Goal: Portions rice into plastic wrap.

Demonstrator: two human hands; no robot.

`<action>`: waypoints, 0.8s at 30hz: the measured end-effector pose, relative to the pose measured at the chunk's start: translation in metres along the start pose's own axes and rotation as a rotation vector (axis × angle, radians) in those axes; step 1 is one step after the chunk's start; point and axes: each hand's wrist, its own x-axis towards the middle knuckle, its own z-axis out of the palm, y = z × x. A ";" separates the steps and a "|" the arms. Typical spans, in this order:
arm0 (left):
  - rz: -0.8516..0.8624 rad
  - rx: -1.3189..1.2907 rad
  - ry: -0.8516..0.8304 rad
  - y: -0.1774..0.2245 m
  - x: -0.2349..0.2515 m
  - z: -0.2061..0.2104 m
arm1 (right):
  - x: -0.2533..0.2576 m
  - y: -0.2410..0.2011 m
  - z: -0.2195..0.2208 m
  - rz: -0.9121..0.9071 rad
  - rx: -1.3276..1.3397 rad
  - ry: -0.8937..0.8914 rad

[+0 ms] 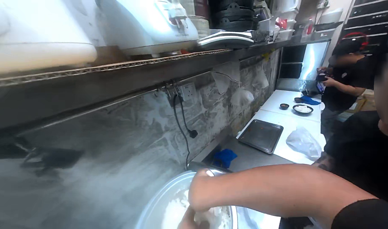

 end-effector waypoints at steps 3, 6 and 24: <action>0.011 -0.095 0.093 -0.011 0.003 0.000 | -0.001 -0.004 -0.012 0.053 -0.020 0.021; 0.008 -0.152 0.139 -0.016 0.003 -0.008 | -0.011 -0.006 -0.023 0.125 0.013 0.044; 0.149 -0.844 0.555 -0.064 -0.024 -0.158 | 0.122 0.001 0.098 0.178 0.533 0.081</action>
